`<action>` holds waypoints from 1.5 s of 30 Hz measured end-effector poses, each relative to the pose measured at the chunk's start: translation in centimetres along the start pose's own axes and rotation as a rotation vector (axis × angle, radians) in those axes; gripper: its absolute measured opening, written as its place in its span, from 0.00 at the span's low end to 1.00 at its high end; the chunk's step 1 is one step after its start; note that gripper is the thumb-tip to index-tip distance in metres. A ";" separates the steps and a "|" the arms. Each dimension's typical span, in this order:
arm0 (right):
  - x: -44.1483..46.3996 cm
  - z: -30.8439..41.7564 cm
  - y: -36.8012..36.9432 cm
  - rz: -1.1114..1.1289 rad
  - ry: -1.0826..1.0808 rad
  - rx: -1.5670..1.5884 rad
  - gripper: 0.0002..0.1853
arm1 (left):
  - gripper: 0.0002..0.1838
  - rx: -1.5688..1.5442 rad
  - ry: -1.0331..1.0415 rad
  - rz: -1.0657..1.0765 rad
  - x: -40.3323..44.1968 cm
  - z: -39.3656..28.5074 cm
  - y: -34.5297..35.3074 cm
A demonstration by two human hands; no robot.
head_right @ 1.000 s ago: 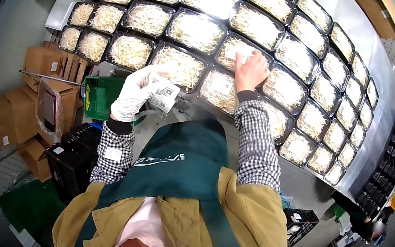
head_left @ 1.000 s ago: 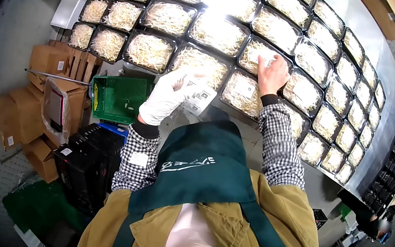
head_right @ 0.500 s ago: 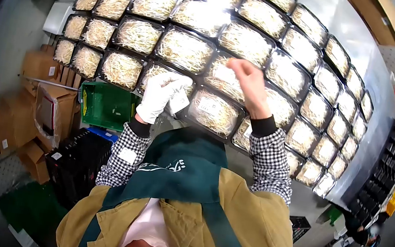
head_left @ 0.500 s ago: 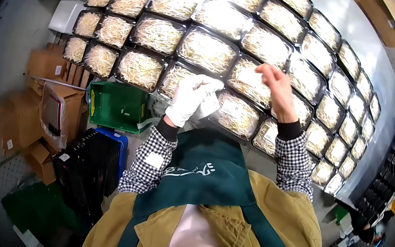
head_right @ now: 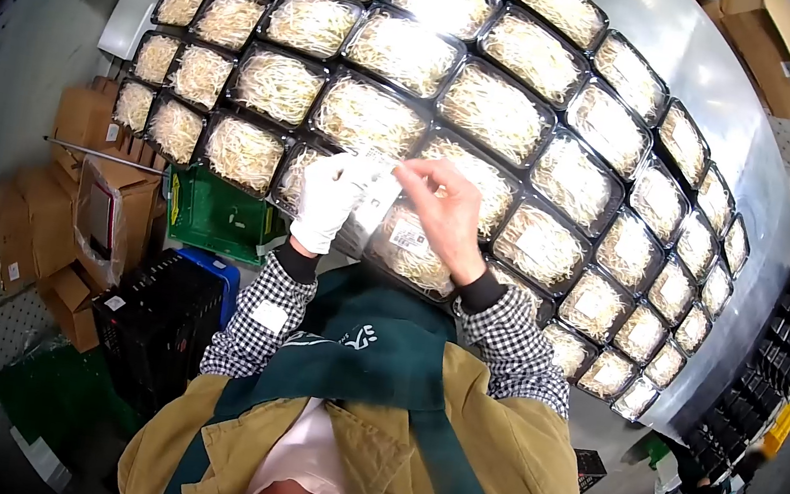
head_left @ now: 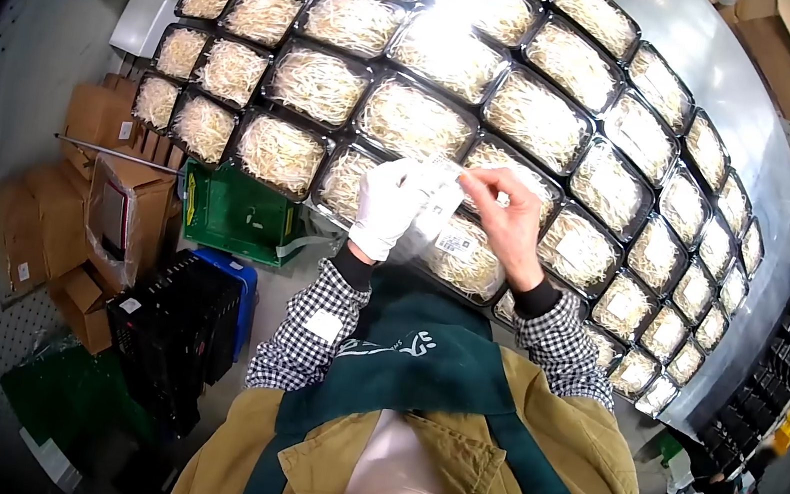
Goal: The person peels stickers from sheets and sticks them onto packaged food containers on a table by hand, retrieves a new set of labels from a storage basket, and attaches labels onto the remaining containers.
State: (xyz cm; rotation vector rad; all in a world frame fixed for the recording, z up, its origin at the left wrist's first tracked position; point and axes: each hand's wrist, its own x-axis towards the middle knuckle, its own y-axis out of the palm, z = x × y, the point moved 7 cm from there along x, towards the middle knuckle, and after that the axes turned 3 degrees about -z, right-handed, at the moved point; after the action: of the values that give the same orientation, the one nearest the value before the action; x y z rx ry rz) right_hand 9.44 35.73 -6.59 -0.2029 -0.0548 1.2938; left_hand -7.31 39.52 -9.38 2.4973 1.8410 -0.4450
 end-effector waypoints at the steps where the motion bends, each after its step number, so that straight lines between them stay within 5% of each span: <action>1: 1.4 0.1 -1.3 -0.065 -0.086 -0.062 0.07 | 0.08 -0.089 0.024 0.083 0.3 0.5 0.8; 4: 7.4 -5.6 -7.5 -0.293 0.072 -0.242 0.12 | 0.09 -0.175 -0.137 0.404 -0.3 -0.1 1.6; 6: 10.4 -11.2 -9.2 -0.439 0.031 -0.420 0.18 | 0.08 -0.246 -0.051 0.259 0.1 -2.5 0.7; 8: 10.7 -11.0 -7.7 -0.474 -0.051 -0.737 0.18 | 0.15 -0.201 -0.128 0.301 0.8 -2.1 -0.6; 10: 10.0 -8.8 -6.3 -0.568 -0.303 -1.036 0.22 | 0.14 -0.401 -0.144 0.130 1.1 -4.1 -0.6; 14: 8.1 -7.6 -7.5 -0.567 -0.183 -0.607 0.19 | 0.10 -0.105 -0.019 0.030 2.8 -2.8 0.0; 15: 7.4 -6.8 -5.8 -0.155 0.347 -0.274 0.19 | 0.10 0.051 0.061 -0.010 3.2 -3.6 0.5; 17: 4.4 -4.6 -1.6 0.176 0.268 0.290 0.14 | 0.08 0.087 0.109 -0.116 3.9 -2.5 1.6; 20: 2.6 -3.2 -1.7 0.110 0.346 0.283 0.08 | 0.08 -0.033 -0.031 -0.034 4.8 -2.2 3.5; 22: 5.6 -3.8 -4.6 -0.021 0.229 0.257 0.07 | 0.08 0.304 0.250 0.164 5.4 -3.3 4.8; 23: 7.5 -3.9 -6.7 -0.122 0.345 0.107 0.08 | 0.08 0.203 0.105 0.245 5.5 -3.2 4.8; 24: 11.0 -5.2 -8.9 -0.279 0.019 0.135 0.10 | 0.09 0.099 -0.040 0.322 5.4 -2.8 4.7; 30: 21.9 -9.4 -11.3 -0.574 -0.251 -1.044 0.21 | 0.13 -0.398 -0.266 0.186 5.2 -4.2 2.0; 32: 21.5 -8.7 -11.0 -0.618 -0.257 -1.100 0.24 | 0.14 -0.385 -0.198 0.134 5.6 -5.3 1.6; 35: 18.8 -7.7 -11.7 -0.639 -0.159 -0.873 0.18 | 0.13 -0.328 -0.177 0.131 6.2 -4.5 1.4; 37: 15.8 -6.8 -7.3 -0.110 0.138 -0.090 0.12 | 0.08 -0.163 -0.046 0.062 7.2 -4.6 1.9; 39: 10.4 -2.9 -2.1 0.357 0.250 0.209 0.14 | 0.06 -0.014 -0.062 -0.036 7.7 -2.5 1.9; 41: 7.6 -2.1 -1.0 0.369 0.400 0.167 0.11 | 0.09 -0.008 -0.051 -0.068 8.1 -2.8 2.6; 44: 11.1 -2.0 -4.5 0.167 0.300 0.088 0.09 | 0.11 0.049 -0.060 0.056 7.9 -3.8 3.6; 45: 14.6 -3.7 -7.3 -0.067 0.061 0.143 0.10 | 0.10 -0.028 -0.098 0.168 7.7 -4.0 4.0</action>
State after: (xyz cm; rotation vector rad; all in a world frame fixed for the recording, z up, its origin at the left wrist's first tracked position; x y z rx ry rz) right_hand 20.96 47.38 -9.99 -0.1171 0.0819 1.2183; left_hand -0.61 46.16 -7.96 2.5354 1.5771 -0.5209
